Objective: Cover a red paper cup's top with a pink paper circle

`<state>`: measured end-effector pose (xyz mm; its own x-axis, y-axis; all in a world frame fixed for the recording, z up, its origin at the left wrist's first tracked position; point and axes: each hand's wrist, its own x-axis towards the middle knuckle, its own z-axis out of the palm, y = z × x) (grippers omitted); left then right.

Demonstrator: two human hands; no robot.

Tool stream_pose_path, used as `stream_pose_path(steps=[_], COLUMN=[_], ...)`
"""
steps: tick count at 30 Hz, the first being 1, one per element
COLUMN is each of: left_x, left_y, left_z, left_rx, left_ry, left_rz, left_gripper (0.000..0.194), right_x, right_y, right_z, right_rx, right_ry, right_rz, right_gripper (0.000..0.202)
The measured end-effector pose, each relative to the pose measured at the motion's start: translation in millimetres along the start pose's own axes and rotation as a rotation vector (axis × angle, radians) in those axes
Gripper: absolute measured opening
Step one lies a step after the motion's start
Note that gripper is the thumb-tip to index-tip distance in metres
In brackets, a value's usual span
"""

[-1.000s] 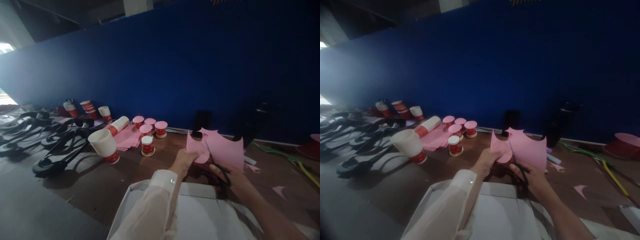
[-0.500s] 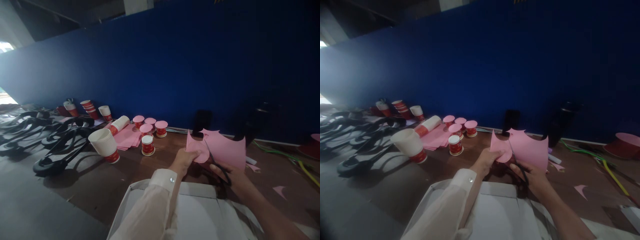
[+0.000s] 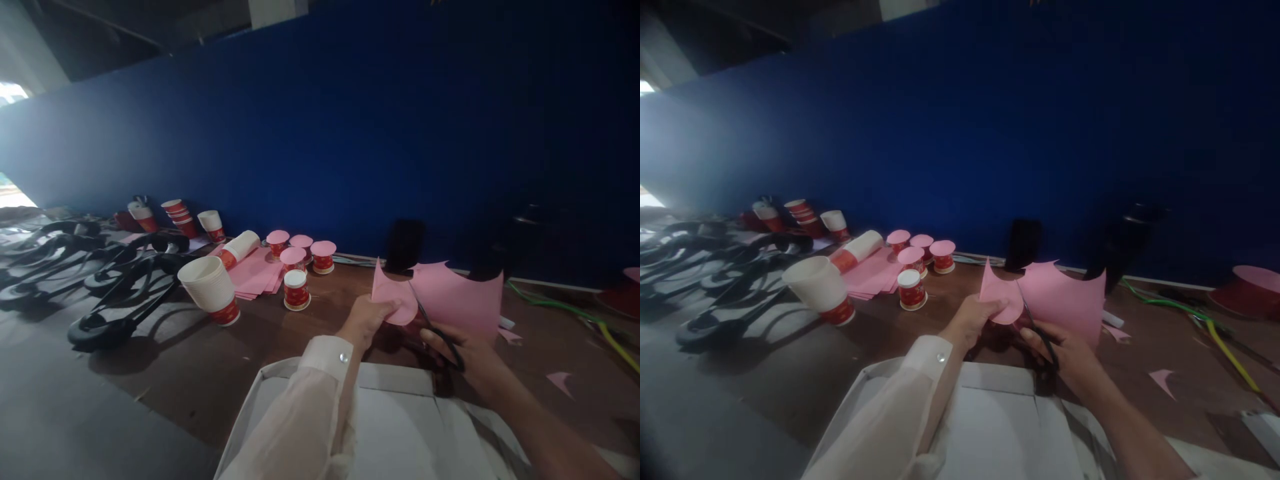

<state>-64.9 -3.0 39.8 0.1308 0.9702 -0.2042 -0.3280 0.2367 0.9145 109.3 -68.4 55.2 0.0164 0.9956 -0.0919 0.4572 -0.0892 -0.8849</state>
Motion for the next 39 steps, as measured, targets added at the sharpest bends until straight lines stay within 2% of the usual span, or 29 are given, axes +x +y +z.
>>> stream_pose_path(steps=[8, 16, 22, 26, 31, 39], left_x=[2.5, 1.2, 3.6, 5.1, 6.2, 5.2], left_y=[1.9, 3.4, 0.7, -1.1, -0.9, 0.8], left_z=[-2.6, -3.3, -5.1, -6.7, -7.8, -6.8], left_rx=[0.007, 0.005, 0.001, -0.023, -0.023, -0.006], left_ry=[0.005, -0.01, -0.019, -0.036, -0.027, -0.023], left_rz=[0.022, 0.032, 0.042, 0.036, 0.016, 0.011], left_gripper=[0.026, 0.029, 0.034, 0.036, 0.033, 0.026], right_x=[1.1, -0.8, 2.1, 4.2, 2.8, -0.9], right_y=[-0.8, -4.2, 1.8, 5.7, -0.2, -3.8], right_z=[-0.5, -1.5, -1.0, -0.3, -1.6, -3.1], right_rx=[0.048, 0.049, 0.036, 0.024, -0.026, -0.05], right_ry=[-0.019, -0.024, -0.015, 0.004, 0.0, -0.043], right_rz=[0.056, 0.037, 0.047, -0.003, 0.014, 0.044], right_gripper=[0.052, 0.047, 0.05, 0.051, 0.06, 0.06])
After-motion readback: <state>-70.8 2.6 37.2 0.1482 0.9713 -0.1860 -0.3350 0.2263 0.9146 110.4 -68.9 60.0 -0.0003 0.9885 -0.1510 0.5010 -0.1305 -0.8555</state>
